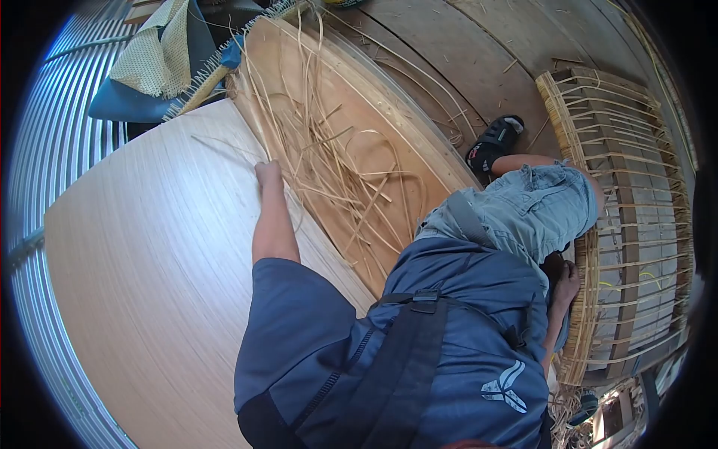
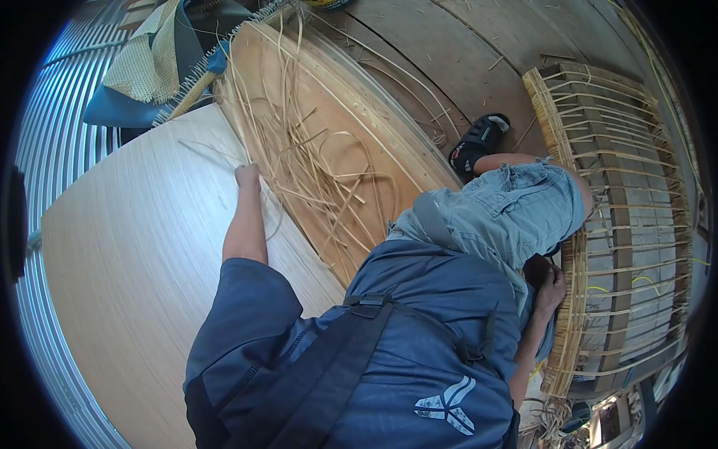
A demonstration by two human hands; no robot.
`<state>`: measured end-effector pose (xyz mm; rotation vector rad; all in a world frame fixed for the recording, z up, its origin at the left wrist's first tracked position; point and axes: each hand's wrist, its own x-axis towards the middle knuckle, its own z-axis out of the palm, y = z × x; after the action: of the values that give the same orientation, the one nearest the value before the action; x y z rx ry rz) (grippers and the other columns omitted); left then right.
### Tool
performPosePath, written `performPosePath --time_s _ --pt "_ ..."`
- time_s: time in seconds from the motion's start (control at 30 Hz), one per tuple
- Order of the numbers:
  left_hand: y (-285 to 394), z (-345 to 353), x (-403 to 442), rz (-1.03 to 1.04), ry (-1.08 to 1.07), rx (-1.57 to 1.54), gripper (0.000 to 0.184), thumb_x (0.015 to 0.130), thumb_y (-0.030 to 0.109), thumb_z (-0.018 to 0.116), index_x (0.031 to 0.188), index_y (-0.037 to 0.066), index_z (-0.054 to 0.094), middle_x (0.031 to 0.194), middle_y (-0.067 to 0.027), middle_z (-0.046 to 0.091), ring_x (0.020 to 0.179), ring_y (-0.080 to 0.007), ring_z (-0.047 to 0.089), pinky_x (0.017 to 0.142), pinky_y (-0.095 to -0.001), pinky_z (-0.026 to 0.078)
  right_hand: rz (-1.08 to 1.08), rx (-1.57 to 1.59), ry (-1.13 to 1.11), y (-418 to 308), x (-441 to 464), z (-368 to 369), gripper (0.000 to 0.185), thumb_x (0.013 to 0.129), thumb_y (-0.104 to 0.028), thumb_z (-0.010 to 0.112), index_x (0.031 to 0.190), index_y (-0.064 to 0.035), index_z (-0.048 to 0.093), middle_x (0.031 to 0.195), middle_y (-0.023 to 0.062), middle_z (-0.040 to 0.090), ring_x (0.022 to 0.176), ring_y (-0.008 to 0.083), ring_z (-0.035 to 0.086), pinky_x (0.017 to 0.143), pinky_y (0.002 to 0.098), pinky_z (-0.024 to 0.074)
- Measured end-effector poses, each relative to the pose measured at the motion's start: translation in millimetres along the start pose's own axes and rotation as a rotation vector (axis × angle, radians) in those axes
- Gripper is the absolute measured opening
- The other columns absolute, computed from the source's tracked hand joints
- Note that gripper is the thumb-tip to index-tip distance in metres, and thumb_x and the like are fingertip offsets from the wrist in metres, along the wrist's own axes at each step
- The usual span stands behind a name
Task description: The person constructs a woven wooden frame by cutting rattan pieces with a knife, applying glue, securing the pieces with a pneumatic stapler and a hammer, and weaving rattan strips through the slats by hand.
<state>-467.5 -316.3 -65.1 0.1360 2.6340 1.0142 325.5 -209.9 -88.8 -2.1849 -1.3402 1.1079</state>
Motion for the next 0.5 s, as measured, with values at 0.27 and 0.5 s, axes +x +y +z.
performPosePath --time_s 0.27,0.5 --pt "40 99 -85 0.194 0.273 0.734 0.052 0.075 0.042 0.062 0.104 -0.001 0.058 0.1 -0.0208 0.062 0.094 -0.038 0.059 0.08 -0.0459 0.046 -0.024 0.001 0.001 10 1 -1 0.027 0.088 -0.016 0.05 0.101 0.0049 0.06 0.092 0.0159 0.063 0.085 0.0207 0.06 0.08 0.0304 0.0461" --pt "55 68 -35 -0.207 -0.379 -0.139 0.013 0.085 0.018 0.054 0.079 0.006 0.055 0.061 -0.0036 0.051 0.051 -0.0144 0.049 0.043 -0.0288 0.038 -0.013 0.014 0.021 19 4 2 0.027 0.087 -0.015 0.05 0.101 0.0053 0.06 0.092 0.0159 0.064 0.086 0.0207 0.06 0.08 0.0305 0.046"
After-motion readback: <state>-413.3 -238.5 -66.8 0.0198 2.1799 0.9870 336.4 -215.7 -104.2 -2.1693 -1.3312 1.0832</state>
